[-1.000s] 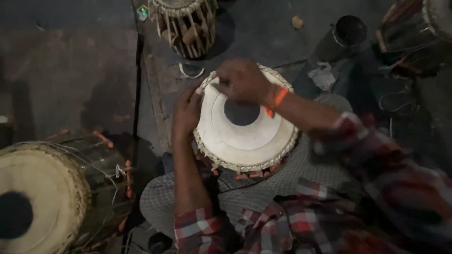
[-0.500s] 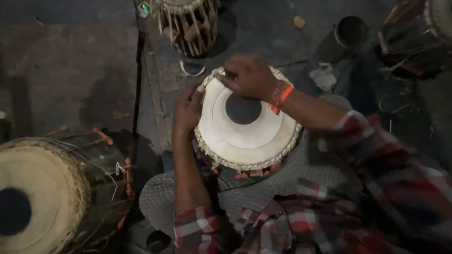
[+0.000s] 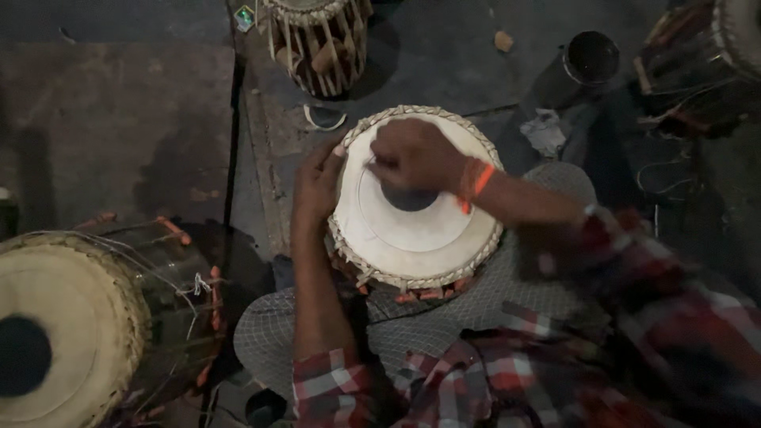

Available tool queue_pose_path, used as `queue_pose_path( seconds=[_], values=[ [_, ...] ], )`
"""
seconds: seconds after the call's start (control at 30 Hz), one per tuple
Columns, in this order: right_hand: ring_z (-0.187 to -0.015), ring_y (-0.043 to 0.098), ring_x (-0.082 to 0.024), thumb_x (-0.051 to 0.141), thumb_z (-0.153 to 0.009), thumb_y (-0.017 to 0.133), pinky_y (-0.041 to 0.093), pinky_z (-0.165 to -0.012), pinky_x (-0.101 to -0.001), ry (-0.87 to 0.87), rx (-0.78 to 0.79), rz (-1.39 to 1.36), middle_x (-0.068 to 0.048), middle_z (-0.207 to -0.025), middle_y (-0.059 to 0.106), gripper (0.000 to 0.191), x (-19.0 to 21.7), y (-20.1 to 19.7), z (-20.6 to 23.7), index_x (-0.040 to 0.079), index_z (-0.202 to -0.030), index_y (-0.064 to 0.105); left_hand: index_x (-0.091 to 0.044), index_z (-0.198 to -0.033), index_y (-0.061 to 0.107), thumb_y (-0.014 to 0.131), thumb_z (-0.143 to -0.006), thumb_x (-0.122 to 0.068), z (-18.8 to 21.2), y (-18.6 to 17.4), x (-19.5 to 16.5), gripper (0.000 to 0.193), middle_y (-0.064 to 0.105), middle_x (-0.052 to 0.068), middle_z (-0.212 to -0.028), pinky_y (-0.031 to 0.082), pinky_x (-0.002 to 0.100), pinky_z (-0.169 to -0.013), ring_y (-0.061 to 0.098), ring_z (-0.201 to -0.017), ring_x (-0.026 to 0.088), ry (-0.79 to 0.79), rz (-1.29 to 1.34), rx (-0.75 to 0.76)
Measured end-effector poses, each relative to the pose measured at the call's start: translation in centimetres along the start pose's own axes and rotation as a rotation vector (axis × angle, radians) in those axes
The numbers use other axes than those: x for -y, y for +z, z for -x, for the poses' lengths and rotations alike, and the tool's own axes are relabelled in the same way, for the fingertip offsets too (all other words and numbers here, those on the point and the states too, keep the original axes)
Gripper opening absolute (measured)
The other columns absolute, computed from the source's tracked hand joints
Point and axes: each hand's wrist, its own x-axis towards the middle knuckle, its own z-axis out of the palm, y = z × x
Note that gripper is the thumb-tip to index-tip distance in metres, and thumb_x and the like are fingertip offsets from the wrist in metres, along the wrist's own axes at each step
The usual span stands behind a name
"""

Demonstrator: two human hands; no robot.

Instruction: The person sits on the floor with a tabla drum between their legs and repeatedly rubs and presses the drumhead with their hand, working around the black center patch and the rim while steadying the drum with the other hand. They continue this rubbing and pressing over the head throughout the clip.

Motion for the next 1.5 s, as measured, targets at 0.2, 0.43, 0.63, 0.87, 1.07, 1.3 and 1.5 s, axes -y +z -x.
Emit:
queue_pose_path(
  seconds=[0.2,0.43,0.63,0.87,1.07,1.3,1.5],
  values=[
    [-0.072,0.057,-0.033,0.030,-0.086,0.080,0.045,-0.065,-0.0463,0.005,0.024,-0.014,-0.010,-0.074,0.054,0.035,1.9,-1.4,0.2,0.008,-0.074,0.056,-0.004,-0.135,0.068,0.060,-0.104,-0.024,-0.2,-0.2,0.2,0.038,0.074,0.014,-0.127,0.051,0.035,-0.100,0.067,-0.118,0.021,0.000,-0.002,0.016],
    [-0.073,0.058,-0.034,0.025,-0.088,0.080,0.047,-0.067,-0.0454,-0.095,0.001,-0.120,-0.011,-0.077,0.056,0.030,4.7,-1.1,2.4,0.007,-0.078,0.058,-0.002,-0.132,0.070,0.061,-0.104,-0.023,-0.1,0.1,0.8,0.036,0.075,0.013,-0.124,0.051,0.033,-0.100,0.068,-0.114,0.019,-0.101,0.079,-0.013],
    [-0.078,0.061,-0.032,0.025,-0.090,0.079,0.049,-0.069,-0.0449,0.132,-0.051,0.036,-0.011,-0.081,0.058,0.028,0.1,-1.1,0.4,0.006,-0.082,0.060,-0.002,-0.133,0.068,0.061,-0.104,-0.021,-0.2,0.0,0.0,0.036,0.074,0.012,-0.125,0.051,0.032,-0.099,0.066,-0.113,0.017,-0.081,0.118,-0.001],
    [-0.075,0.060,-0.032,0.030,-0.086,0.081,0.048,-0.067,-0.0455,0.147,-0.012,0.063,-0.009,-0.075,0.055,0.033,1.7,-1.3,1.1,0.008,-0.076,0.058,-0.003,-0.133,0.068,0.061,-0.103,-0.021,0.2,0.1,-0.9,0.036,0.074,0.013,-0.125,0.052,0.033,-0.097,0.068,-0.113,0.019,-0.110,0.105,-0.005],
    [-0.073,0.060,-0.033,0.029,-0.084,0.081,0.047,-0.066,-0.0459,0.071,0.053,-0.016,-0.008,-0.075,0.056,0.031,5.8,-2.0,2.3,0.010,-0.073,0.059,-0.003,-0.135,0.067,0.061,-0.104,-0.023,-0.1,0.0,-1.1,0.037,0.074,0.015,-0.126,0.052,0.034,-0.099,0.068,-0.114,0.020,-0.051,0.099,0.023],
    [-0.075,0.060,-0.033,0.028,-0.087,0.079,0.048,-0.067,-0.0456,0.103,0.048,0.010,-0.010,-0.077,0.057,0.030,2.3,-1.3,1.3,0.007,-0.078,0.059,-0.003,-0.132,0.069,0.061,-0.103,-0.023,0.1,0.2,-1.0,0.036,0.074,0.013,-0.126,0.052,0.034,-0.098,0.068,-0.114,0.020,-0.123,0.093,-0.015],
    [-0.073,0.060,-0.032,0.029,-0.086,0.080,0.048,-0.068,-0.0448,0.121,0.021,0.013,-0.009,-0.076,0.057,0.032,0.8,-0.8,-0.4,0.008,-0.077,0.058,-0.002,-0.133,0.068,0.062,-0.103,-0.021,0.0,0.1,-1.1,0.036,0.073,0.013,-0.126,0.051,0.034,-0.099,0.067,-0.115,0.019,-0.091,0.115,-0.006]
  ],
)
